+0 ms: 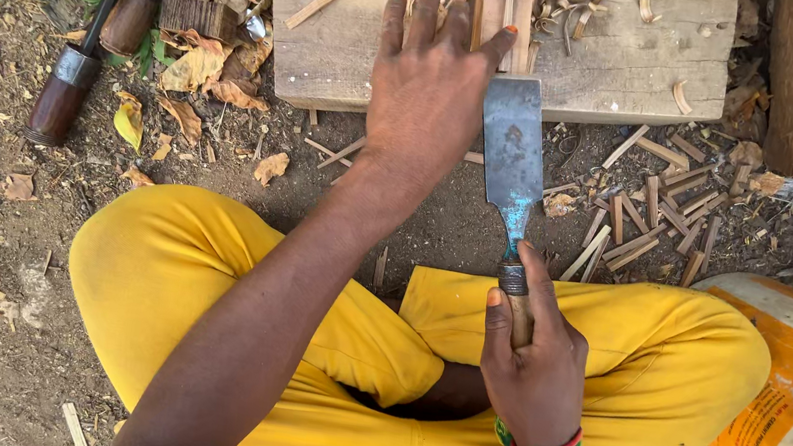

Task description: The person carves a small wooden piece using a chisel while sitting on the ground, creating thin wood shavings.

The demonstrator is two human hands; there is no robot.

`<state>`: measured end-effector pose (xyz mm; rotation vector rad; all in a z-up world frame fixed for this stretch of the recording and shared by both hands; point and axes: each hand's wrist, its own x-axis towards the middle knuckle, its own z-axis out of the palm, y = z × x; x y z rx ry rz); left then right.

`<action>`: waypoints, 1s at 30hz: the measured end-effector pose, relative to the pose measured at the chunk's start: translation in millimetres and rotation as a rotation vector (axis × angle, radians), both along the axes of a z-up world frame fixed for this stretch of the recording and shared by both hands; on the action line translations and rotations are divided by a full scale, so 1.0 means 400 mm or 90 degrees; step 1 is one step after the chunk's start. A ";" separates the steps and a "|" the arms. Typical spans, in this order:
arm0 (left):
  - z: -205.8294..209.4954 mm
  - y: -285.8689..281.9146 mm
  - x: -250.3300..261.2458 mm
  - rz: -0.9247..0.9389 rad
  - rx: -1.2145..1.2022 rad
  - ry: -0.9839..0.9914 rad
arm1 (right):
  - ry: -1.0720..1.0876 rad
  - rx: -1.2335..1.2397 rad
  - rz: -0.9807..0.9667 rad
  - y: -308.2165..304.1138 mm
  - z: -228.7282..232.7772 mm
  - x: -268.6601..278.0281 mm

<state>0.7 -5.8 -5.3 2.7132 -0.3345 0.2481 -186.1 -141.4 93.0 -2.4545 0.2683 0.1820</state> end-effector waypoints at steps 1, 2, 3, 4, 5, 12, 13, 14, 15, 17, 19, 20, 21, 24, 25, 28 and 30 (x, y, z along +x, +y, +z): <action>0.002 -0.002 -0.002 0.002 0.000 0.001 | -0.010 -0.003 0.007 0.003 -0.001 0.002; 0.004 -0.003 -0.006 0.005 -0.001 0.001 | -0.020 -0.006 0.015 0.005 -0.002 0.004; 0.007 -0.004 -0.010 0.006 -0.002 0.003 | -0.014 -0.007 0.013 0.006 -0.002 0.005; 0.009 -0.003 -0.011 0.009 0.000 -0.003 | -0.007 -0.008 0.012 0.008 -0.002 0.006; 0.011 -0.004 -0.011 0.010 0.001 -0.010 | -0.001 -0.009 0.009 0.009 -0.002 0.007; 0.041 -0.002 -0.014 0.013 0.018 0.019 | 0.027 -0.037 0.014 0.020 0.000 0.014; 0.051 -0.004 -0.018 0.000 0.019 -0.009 | 0.018 -0.040 0.026 0.022 -0.002 0.020; 0.063 -0.007 -0.033 -0.012 0.021 -0.036 | 0.008 -0.042 0.038 0.024 -0.003 0.027; 0.075 -0.009 -0.050 -0.025 0.024 -0.062 | -0.024 -0.033 0.052 0.027 -0.006 0.036; 0.104 -0.030 -0.103 -0.093 0.067 0.018 | -0.086 -0.016 0.076 0.034 -0.014 0.058; 0.123 -0.044 -0.117 -0.121 0.064 0.058 | -0.016 -0.018 0.027 0.049 -0.025 0.087; 0.127 -0.045 -0.110 -0.114 0.041 0.056 | 0.016 -0.019 0.005 0.057 -0.029 0.103; 0.126 -0.045 -0.103 -0.106 0.016 0.060 | -0.015 -0.020 0.023 0.063 -0.028 0.112; 0.112 -0.044 -0.080 -0.126 0.077 0.056 | -0.042 -0.012 0.034 0.080 -0.032 0.132; 0.106 -0.045 -0.069 -0.115 0.067 0.046 | -0.009 -0.004 0.010 0.083 -0.038 0.145; 0.092 -0.046 -0.033 -0.099 0.046 0.029 | 0.018 0.011 -0.018 0.088 -0.048 0.164; 0.088 -0.047 -0.025 -0.102 0.040 0.040 | -0.045 -0.009 0.032 0.081 -0.059 0.160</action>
